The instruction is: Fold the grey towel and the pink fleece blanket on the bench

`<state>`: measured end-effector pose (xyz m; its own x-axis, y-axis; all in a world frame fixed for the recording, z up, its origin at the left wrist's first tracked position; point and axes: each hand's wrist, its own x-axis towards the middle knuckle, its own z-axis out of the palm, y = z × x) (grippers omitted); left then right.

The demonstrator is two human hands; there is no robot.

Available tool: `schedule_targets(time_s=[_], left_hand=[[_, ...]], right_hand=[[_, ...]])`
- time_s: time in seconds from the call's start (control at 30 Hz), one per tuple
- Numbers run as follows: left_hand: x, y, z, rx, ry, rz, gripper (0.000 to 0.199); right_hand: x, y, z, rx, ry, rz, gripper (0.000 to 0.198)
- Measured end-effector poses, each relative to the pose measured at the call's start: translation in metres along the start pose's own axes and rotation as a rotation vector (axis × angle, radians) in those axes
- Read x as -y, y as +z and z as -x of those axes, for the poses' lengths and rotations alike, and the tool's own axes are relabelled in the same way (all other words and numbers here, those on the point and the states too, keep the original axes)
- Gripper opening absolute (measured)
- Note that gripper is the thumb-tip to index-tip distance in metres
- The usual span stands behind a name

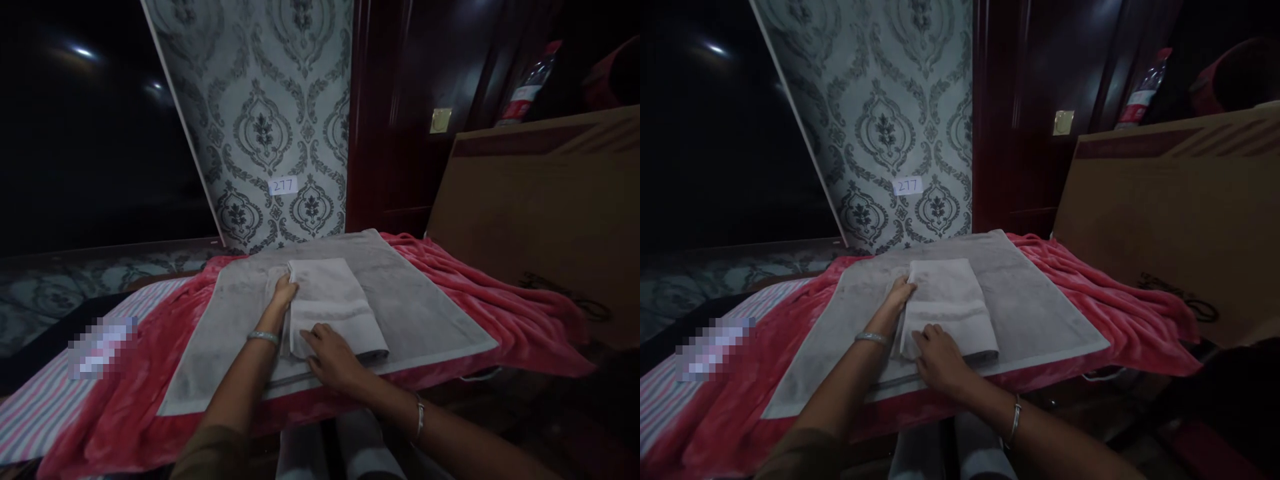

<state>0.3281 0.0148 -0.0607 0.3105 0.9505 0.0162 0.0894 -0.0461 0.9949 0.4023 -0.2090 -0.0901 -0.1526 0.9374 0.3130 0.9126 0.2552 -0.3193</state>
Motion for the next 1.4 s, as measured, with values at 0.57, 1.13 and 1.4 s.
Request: schedule_targets(time_s=[0.57, 1.13, 1.4], left_hand=[[0.007, -0.053, 0.061, -0.225, -0.011, -0.649, 0.020], [0.011, -0.050, 0.119, -0.107, -0.053, -0.909, 0.019], [0.025, -0.059, 0.130, -0.086, -0.052, -0.672, 0.017]], right_hand=[[-0.055, 0.007, 0.026, -0.144, -0.039, -0.129, 0.043], [-0.061, 0.006, 0.046, -0.135, -0.062, -0.011, 0.041], [-0.061, 0.003, 0.049, -0.165, -0.066, -0.011, 0.041]])
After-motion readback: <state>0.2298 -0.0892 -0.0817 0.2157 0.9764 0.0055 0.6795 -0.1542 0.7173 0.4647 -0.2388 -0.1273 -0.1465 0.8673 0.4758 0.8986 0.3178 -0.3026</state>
